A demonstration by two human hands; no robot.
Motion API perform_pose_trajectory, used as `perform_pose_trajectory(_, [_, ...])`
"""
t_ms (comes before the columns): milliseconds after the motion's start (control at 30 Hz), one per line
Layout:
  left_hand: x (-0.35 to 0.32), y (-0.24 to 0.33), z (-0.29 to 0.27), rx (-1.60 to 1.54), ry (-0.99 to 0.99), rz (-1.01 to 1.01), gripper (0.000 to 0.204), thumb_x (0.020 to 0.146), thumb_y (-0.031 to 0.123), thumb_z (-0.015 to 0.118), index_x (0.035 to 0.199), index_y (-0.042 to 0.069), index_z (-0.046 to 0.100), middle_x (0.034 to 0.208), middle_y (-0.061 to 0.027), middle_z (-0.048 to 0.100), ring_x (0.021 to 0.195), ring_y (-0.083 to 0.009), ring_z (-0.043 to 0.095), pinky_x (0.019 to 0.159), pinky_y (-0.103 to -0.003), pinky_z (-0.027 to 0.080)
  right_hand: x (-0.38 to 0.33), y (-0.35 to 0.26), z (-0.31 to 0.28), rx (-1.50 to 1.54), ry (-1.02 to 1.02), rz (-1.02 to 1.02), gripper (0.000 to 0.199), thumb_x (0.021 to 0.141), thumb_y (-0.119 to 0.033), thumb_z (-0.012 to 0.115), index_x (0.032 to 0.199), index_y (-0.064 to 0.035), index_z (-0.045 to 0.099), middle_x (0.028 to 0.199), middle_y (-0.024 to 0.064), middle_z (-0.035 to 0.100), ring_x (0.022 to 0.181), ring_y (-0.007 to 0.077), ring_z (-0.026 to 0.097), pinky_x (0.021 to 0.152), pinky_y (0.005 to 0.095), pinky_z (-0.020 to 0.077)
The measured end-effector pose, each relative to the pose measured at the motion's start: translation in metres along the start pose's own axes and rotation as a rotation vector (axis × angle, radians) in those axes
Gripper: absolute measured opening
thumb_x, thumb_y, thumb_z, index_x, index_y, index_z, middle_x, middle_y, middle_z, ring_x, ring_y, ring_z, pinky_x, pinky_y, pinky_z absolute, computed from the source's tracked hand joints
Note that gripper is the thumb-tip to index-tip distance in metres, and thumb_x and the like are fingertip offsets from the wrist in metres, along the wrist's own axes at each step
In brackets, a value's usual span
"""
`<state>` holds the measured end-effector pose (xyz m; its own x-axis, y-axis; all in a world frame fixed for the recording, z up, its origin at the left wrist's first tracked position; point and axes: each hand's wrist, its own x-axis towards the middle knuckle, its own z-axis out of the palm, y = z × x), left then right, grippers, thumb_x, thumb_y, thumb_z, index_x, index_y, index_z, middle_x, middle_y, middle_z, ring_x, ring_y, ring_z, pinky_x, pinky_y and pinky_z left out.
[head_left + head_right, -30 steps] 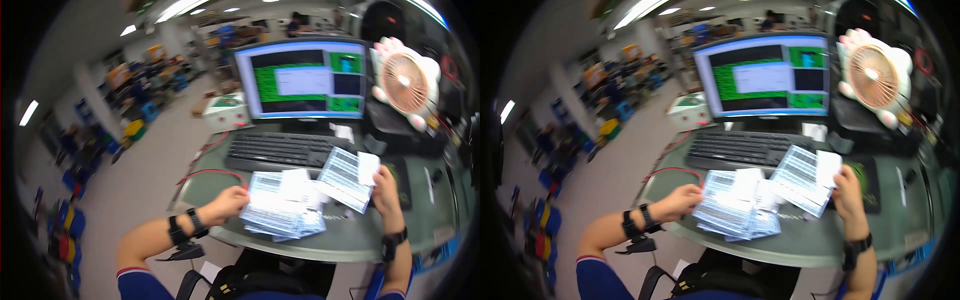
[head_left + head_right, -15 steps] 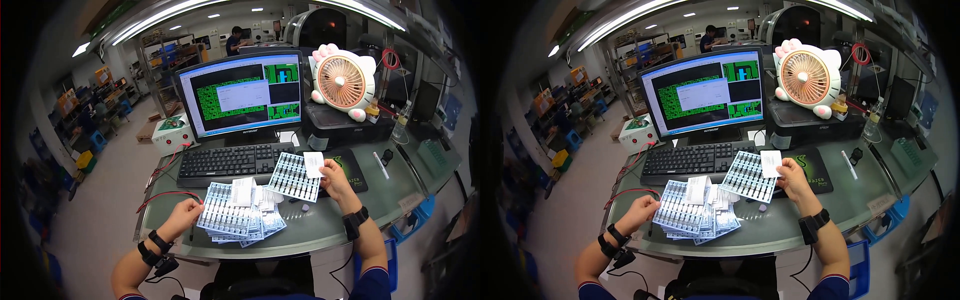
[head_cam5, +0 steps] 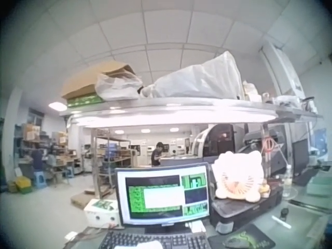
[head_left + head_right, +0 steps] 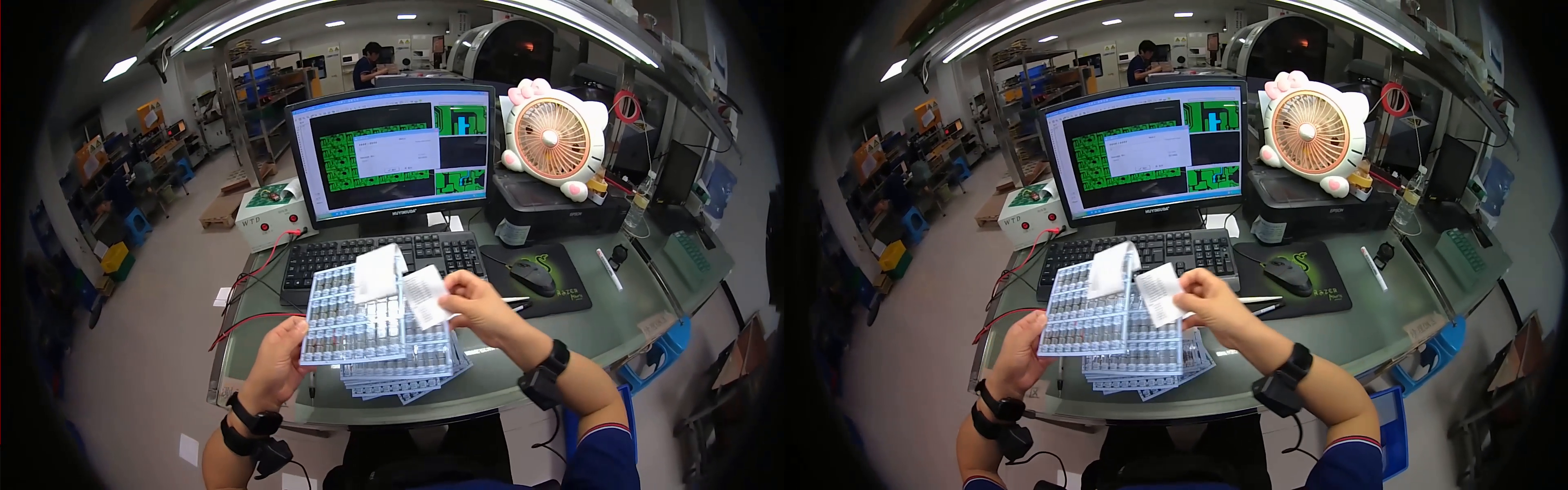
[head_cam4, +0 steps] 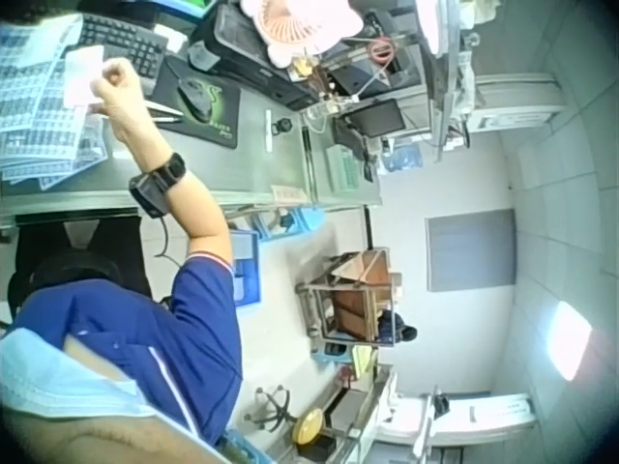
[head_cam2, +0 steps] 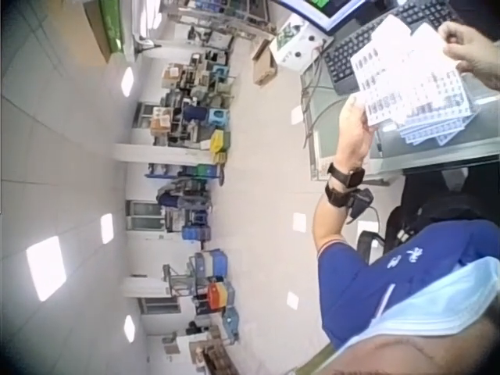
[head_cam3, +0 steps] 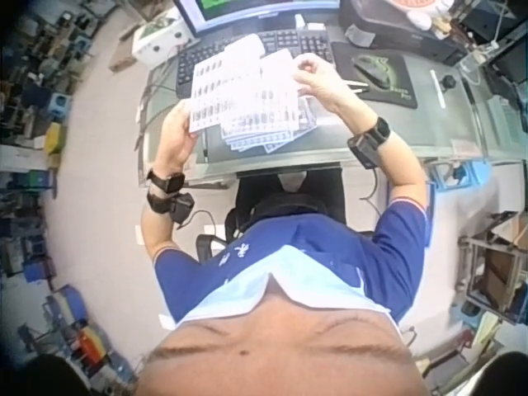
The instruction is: Inspect, organize, and test a stack of printed circuit boards at an assembly workbench.
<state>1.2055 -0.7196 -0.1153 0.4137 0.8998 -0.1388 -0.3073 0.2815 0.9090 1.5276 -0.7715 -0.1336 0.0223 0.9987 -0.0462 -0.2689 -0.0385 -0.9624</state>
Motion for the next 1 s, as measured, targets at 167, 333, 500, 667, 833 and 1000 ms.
perform_pose_trajectory(167, [0.020, -0.023, -0.010, 0.248, -0.173, -0.067, 0.018, 0.101, 0.020, 0.054, 0.108, 0.003, 0.055, 0.085, -0.0003, 0.060, 0.064, -0.0084, 0.052, 0.061, -0.025, 0.048, 0.008, 0.009, 0.008, -0.596, 0.088, -0.208, 0.021, 0.093, -0.014, 0.064, 0.107, -0.0021, 0.055, 0.099, 0.0085, 0.063, 0.082, 0.0172, 0.064, 0.070, 0.0323, 0.0542])
perform_pose_trajectory(333, [0.031, -0.054, -0.022, 0.643, 0.020, 0.234, 0.041, 0.103, 0.023, 0.049, 0.135, -0.001, 0.041, 0.127, -0.0114, 0.054, 0.107, -0.0160, 0.054, 0.094, -0.031, 0.045, -0.024, 0.013, -0.028, -0.540, 0.201, -0.177, 0.022, 0.100, -0.016, 0.055, 0.115, -0.0006, 0.057, 0.109, 0.0070, 0.062, 0.097, 0.0133, 0.063, 0.079, 0.0292, 0.0539])
perform_pose_trajectory(500, [0.029, -0.070, -0.002, 0.075, -0.005, -0.030, 0.041, 0.107, 0.023, 0.034, 0.140, -0.001, 0.040, 0.135, -0.0128, 0.054, 0.122, -0.0212, 0.055, 0.106, -0.035, 0.042, -0.055, 0.036, -0.033, -0.522, 0.028, 0.116, 0.048, 0.105, -0.032, 0.045, 0.137, 0.0034, 0.049, 0.126, 0.0128, 0.060, 0.111, 0.0194, 0.059, 0.091, 0.0332, 0.0495])
perform_pose_trajectory(667, [0.023, -0.059, 0.027, -0.007, -0.153, -0.090, 0.041, 0.108, 0.023, 0.030, 0.141, 0.001, 0.039, 0.137, -0.0117, 0.053, 0.122, -0.0205, 0.055, 0.106, -0.036, 0.043, -0.055, 0.039, -0.022, -0.592, -0.065, 0.106, 0.062, 0.106, -0.045, 0.038, 0.141, 0.0058, 0.045, 0.131, 0.0156, 0.060, 0.121, 0.0212, 0.054, 0.100, 0.0343, 0.0444])
perform_pose_trajectory(833, [0.016, -0.072, 0.041, 0.016, -0.152, -0.060, 0.045, 0.108, 0.023, 0.029, 0.148, 0.001, 0.031, 0.140, -0.0124, 0.050, 0.125, -0.0212, 0.052, 0.109, -0.036, 0.040, -0.052, 0.040, -0.016, -0.585, -0.066, 0.064, 0.062, 0.106, -0.048, 0.037, 0.135, 0.0048, 0.051, 0.132, 0.0178, 0.060, 0.125, 0.0258, 0.053, 0.107, 0.0343, 0.0379])
perform_pose_trajectory(1000, [0.018, -0.079, 0.017, 0.335, -0.068, 0.034, 0.063, 0.107, 0.035, 0.033, 0.154, -0.002, 0.011, 0.152, -0.0193, 0.037, 0.139, -0.0264, 0.040, 0.118, -0.041, 0.020, -0.051, 0.053, -0.028, -0.547, -0.063, 0.067, 0.061, 0.106, -0.047, 0.037, 0.136, 0.0048, 0.050, 0.133, 0.0179, 0.059, 0.126, 0.0256, 0.052, 0.107, 0.0340, 0.0377])
